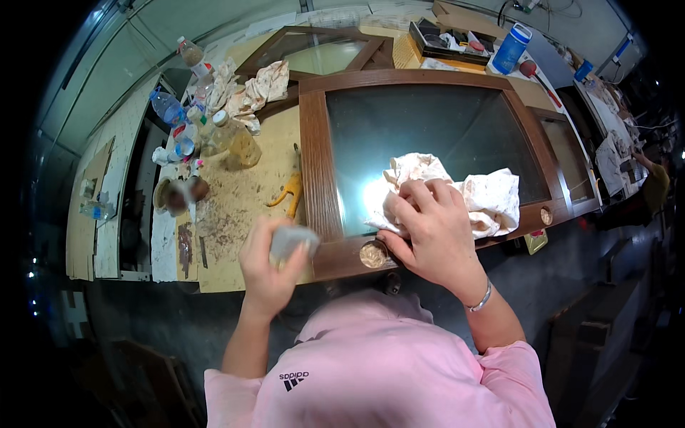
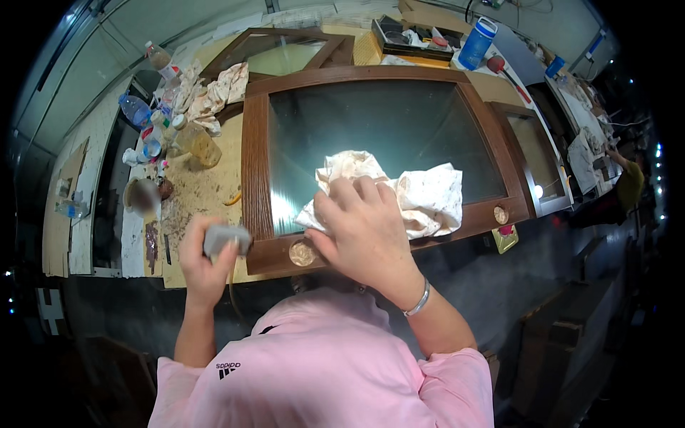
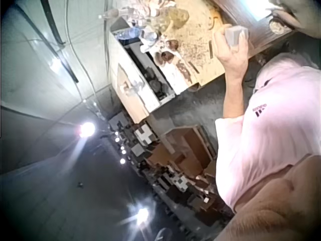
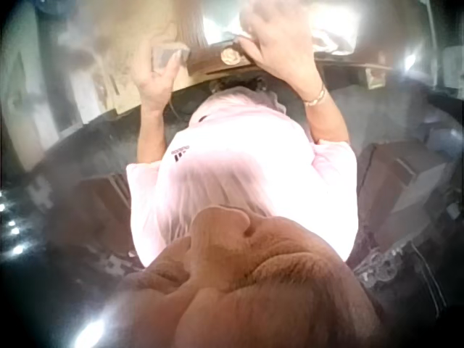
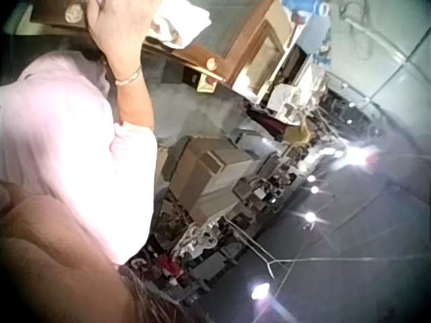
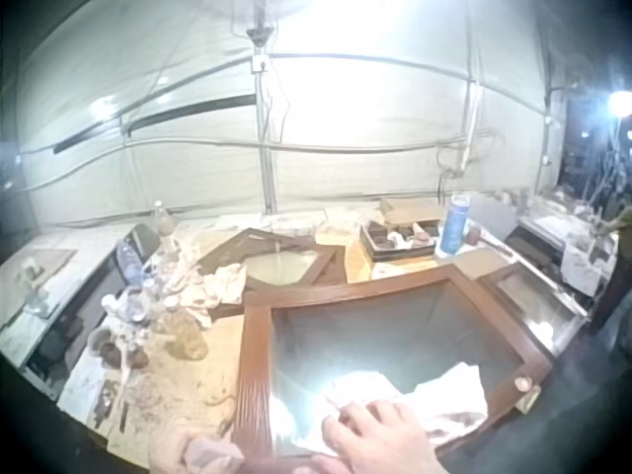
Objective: The person cleans a glass pane within a wooden furniture frame by applying a liquid from a bottle onto a cloth and wiping both the glass and the wood surfaces.
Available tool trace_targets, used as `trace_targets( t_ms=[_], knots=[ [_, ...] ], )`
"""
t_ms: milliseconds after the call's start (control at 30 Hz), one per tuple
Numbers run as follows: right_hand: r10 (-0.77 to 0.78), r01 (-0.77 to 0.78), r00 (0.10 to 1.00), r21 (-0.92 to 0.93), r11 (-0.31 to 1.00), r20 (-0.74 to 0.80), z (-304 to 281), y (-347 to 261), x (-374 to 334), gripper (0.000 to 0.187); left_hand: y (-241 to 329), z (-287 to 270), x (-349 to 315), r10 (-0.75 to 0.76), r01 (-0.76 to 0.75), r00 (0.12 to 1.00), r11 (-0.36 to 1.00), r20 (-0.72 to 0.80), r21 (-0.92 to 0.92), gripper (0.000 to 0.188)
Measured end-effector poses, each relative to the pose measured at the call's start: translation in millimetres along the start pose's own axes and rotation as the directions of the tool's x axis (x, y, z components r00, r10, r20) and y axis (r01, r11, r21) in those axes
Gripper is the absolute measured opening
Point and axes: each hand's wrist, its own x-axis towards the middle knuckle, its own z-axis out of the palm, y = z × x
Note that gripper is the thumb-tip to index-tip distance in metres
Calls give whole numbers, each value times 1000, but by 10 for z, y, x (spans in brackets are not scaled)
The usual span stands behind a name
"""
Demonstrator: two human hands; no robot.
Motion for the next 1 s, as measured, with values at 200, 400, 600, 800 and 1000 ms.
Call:
trace_targets(
  t_ms=[200,400,600,800,1000],
  knots=[
    [68,-70,995,30,997,68,-23,-11,-5,37,-192,-253,-479,-488,475,863,695,131,-540,33],
    [53,-54,998,24,998,34,14,-53,36,32,-707,-163,-503,-589,382,710,-138,386,-914,37],
    [90,-90,996,0,996,28,29,-109,46,36,-1660,-436,-867,-816,338,554,37,166,-941,30],
    [87,-87,996,-5,996,33,62,-146,92,39,-3223,-1557,-1398,-756,619,388,637,-527,-460,38],
    [125,-124,991,-20,992,42,83,-162,114,37,-3746,-2017,-1234,-476,776,627,447,-617,445,40]
  ],
)
